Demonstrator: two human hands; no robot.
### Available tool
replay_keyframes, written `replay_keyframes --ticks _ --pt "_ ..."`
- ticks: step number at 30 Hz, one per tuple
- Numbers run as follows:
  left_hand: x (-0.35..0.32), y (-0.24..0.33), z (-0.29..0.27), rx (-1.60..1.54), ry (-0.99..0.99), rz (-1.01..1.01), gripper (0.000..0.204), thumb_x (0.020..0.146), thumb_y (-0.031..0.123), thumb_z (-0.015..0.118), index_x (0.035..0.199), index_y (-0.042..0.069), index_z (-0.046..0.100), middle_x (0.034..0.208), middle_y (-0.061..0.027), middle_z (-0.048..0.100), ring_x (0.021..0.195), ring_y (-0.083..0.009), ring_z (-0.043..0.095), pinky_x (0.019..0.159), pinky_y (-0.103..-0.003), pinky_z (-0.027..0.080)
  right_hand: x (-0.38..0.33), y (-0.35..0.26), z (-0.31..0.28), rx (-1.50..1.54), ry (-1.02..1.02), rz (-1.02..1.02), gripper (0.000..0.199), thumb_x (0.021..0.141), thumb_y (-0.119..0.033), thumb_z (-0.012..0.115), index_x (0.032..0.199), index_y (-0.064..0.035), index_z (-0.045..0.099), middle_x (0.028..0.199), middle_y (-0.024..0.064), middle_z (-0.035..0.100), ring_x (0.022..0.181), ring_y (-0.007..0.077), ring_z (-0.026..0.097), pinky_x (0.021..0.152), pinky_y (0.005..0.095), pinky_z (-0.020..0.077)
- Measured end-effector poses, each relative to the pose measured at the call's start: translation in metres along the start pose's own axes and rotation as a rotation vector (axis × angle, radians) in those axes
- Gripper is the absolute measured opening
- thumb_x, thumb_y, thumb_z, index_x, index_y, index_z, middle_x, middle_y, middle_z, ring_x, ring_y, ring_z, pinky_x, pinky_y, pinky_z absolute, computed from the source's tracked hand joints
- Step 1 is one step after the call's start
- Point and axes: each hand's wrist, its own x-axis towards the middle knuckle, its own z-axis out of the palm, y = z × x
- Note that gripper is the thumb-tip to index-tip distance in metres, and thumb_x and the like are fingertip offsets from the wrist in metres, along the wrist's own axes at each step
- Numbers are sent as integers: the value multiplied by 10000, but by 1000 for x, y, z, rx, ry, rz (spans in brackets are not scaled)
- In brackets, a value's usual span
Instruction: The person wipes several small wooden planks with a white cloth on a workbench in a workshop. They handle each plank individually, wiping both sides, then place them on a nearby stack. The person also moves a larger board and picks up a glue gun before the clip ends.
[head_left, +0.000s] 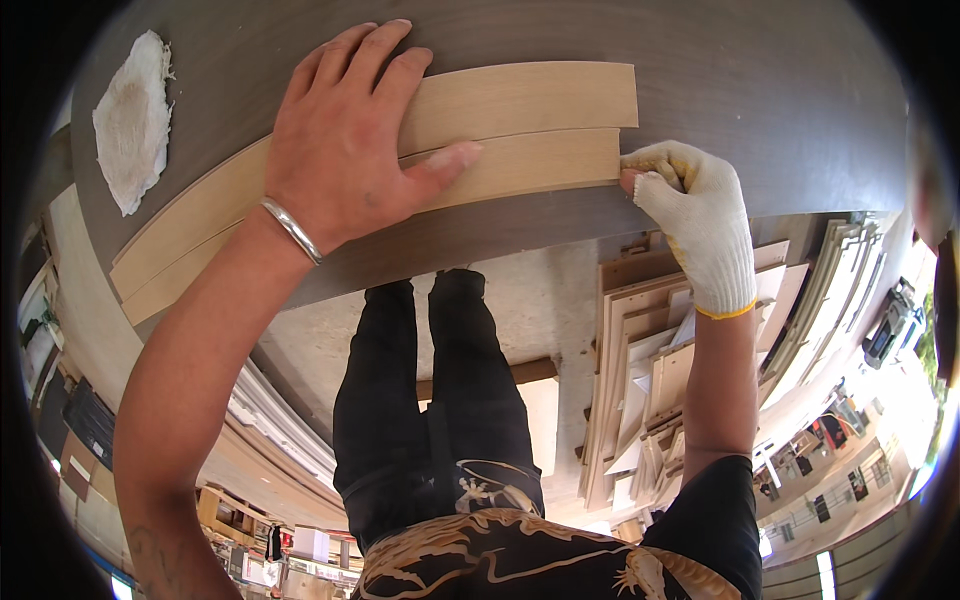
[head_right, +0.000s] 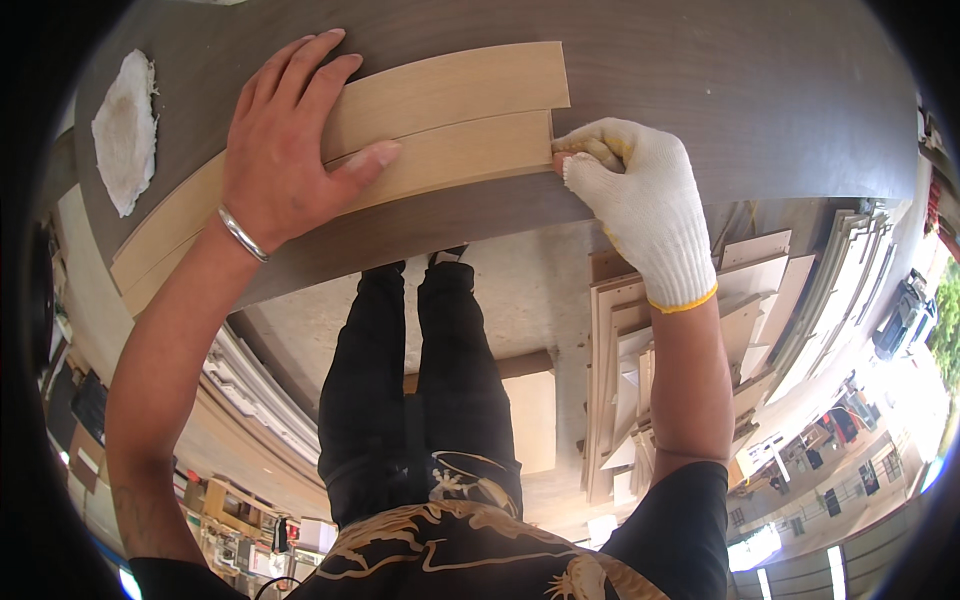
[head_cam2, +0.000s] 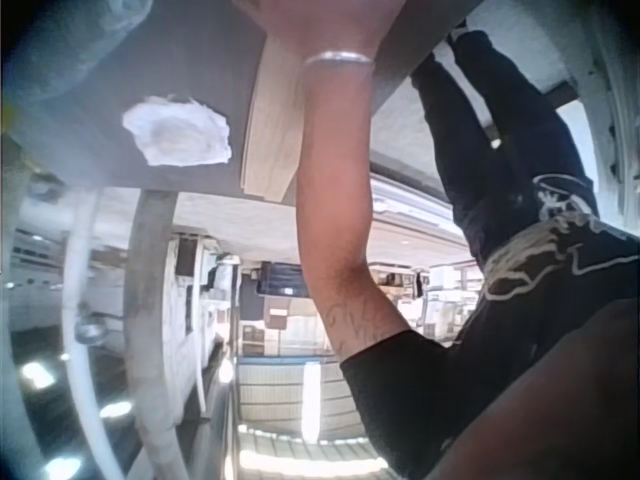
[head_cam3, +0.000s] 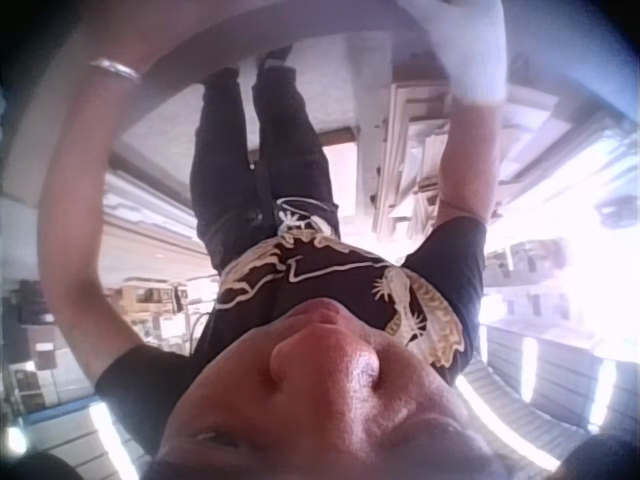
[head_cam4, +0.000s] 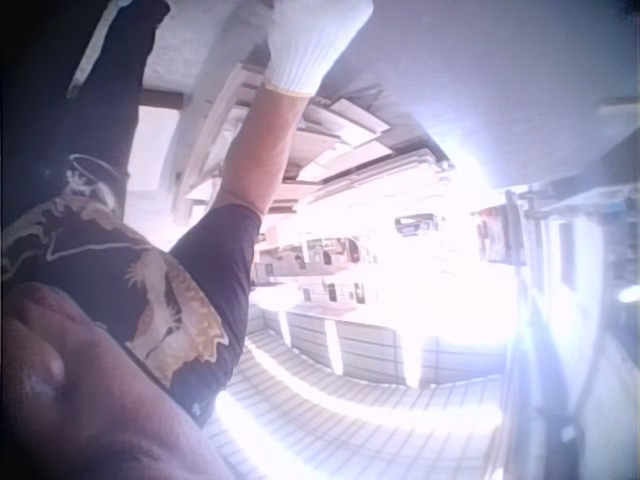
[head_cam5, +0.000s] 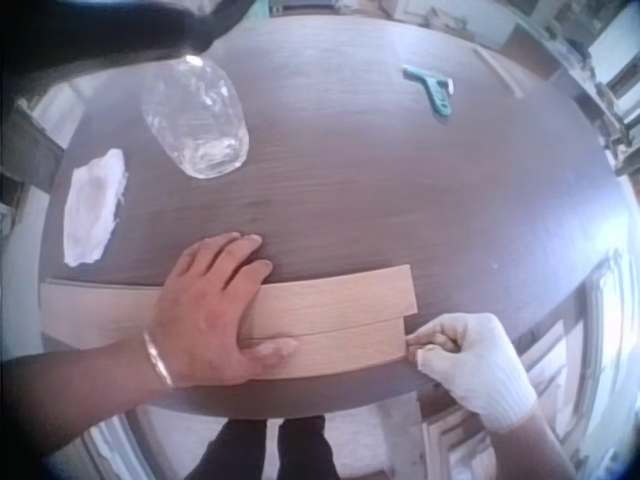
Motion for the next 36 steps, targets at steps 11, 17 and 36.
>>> replay_keyframes --ticks 11,17,36 --pt "1 2 -1 -22 22 11 694 826 511 791 1332 60 641 1484 -127 575 1377 -356 522 1147 -501 416 0 6 4 -22 50 -50 184 901 -102 757 1022 32 794 636 -79 499 607 14 427 557 222 357" --pt "2 3 -2 -18 27 15 702 823 508 803 1335 56 642 1474 -132 579 1379 -348 521 1148 -495 416 0 3 4 -54 52 -58 180 906 -106 751 1019 28 792 632 -73 510 587 18 430 541 228 357" --pt "0 1 -2 -58 13 -20 756 847 551 764 1369 23 621 1481 -143 569 1385 -331 511 1176 -475 391 -6 -31 10 -474 44 -63 238 896 -223 743 932 12 743 725 138 689 647 240 648 660 369 520"
